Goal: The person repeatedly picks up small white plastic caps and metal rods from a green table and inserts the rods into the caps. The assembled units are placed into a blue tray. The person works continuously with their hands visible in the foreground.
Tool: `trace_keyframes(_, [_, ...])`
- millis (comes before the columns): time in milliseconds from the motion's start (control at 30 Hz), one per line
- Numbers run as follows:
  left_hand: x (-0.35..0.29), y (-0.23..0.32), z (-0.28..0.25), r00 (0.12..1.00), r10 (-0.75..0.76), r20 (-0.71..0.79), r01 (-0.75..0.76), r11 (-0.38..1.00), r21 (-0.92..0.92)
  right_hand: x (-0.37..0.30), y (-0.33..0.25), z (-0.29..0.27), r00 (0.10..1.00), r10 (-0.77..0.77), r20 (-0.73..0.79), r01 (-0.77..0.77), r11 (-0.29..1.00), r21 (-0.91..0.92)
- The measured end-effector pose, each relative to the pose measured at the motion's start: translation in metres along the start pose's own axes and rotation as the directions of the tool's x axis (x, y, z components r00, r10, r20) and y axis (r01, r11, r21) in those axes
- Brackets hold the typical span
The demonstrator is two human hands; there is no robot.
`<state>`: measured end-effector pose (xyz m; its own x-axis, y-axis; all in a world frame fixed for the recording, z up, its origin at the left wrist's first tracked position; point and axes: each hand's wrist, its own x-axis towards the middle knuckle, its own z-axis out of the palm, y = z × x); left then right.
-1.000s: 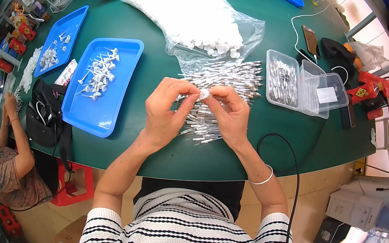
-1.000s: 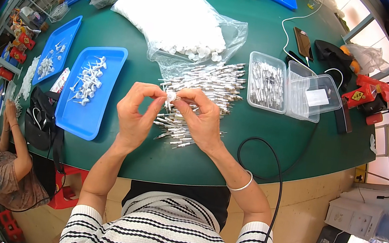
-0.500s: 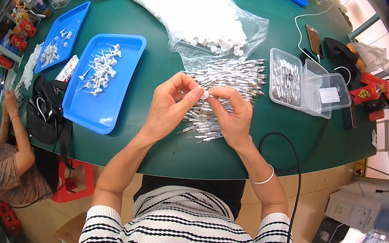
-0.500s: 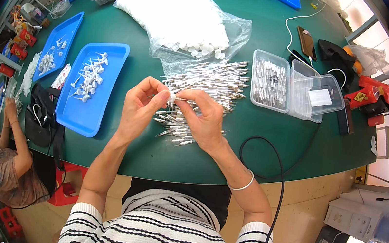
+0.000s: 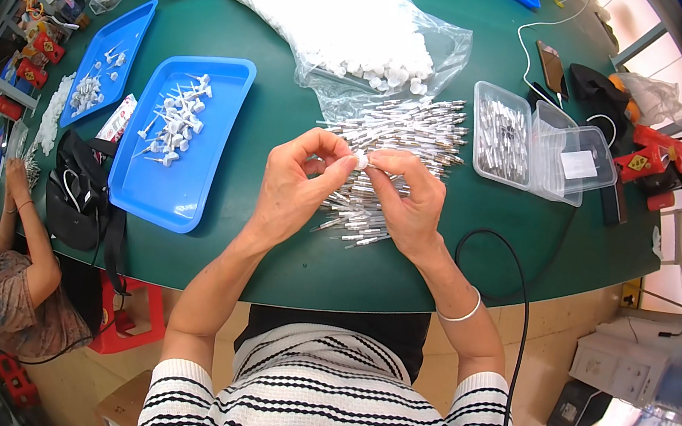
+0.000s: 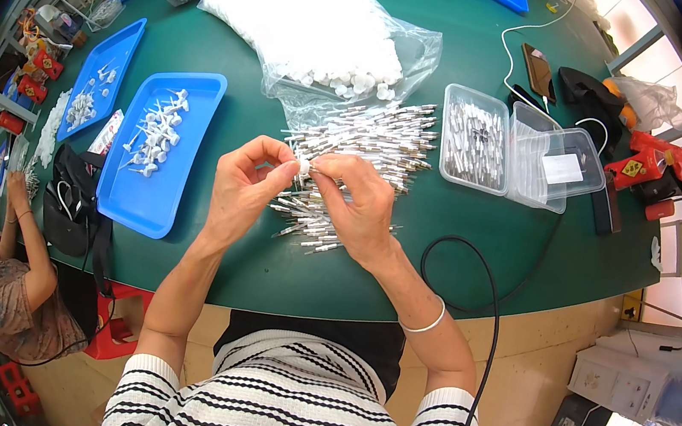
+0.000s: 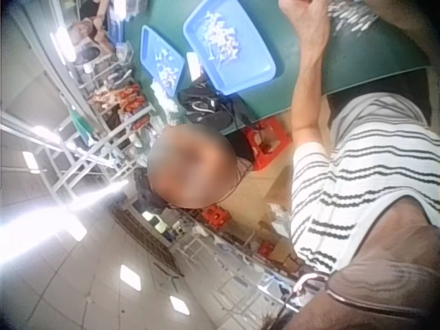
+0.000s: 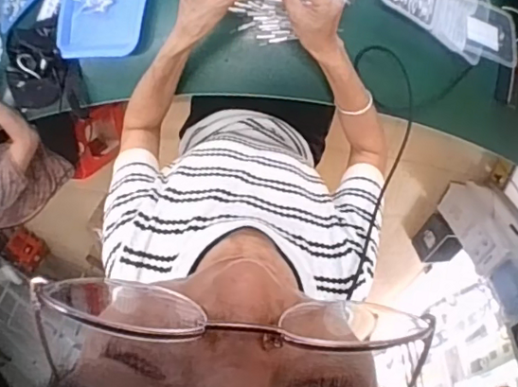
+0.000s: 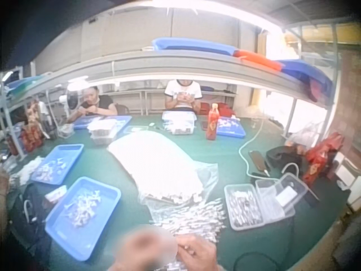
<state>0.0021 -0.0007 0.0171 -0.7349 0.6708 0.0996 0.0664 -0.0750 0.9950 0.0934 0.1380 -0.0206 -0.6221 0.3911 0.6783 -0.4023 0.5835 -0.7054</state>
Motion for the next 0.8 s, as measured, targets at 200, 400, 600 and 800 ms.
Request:
trace_keyframes(200, [-0.002, -0.011, 0.002, 1.0, -0.008, 0.0, 0.008, 0.986, -0.165, -0.001, -0.006, 0.002, 0.994, 0.105, -0.015, -0.104, 0.992, 0.078])
trace_keyframes(400, [-0.001, -0.017, 0.005, 0.998, -0.011, 0.061, 0.034, 0.918, -0.396, -0.005, -0.007, 0.002, 0.908, 0.412, 0.079, -0.4, 0.794, 0.458])
trace_keyframes(600, [-0.002, -0.018, 0.005, 0.998, -0.026, 0.051, 0.045, 0.911, -0.411, -0.002, -0.008, 0.002, 0.906, 0.407, 0.116, -0.405, 0.753, 0.518])
trace_keyframes(800, [-0.002, -0.014, 0.005, 1.0, 0.017, 0.005, -0.014, 0.94, -0.341, 0.0, -0.011, -0.002, 0.923, 0.352, 0.157, -0.385, 0.842, 0.379])
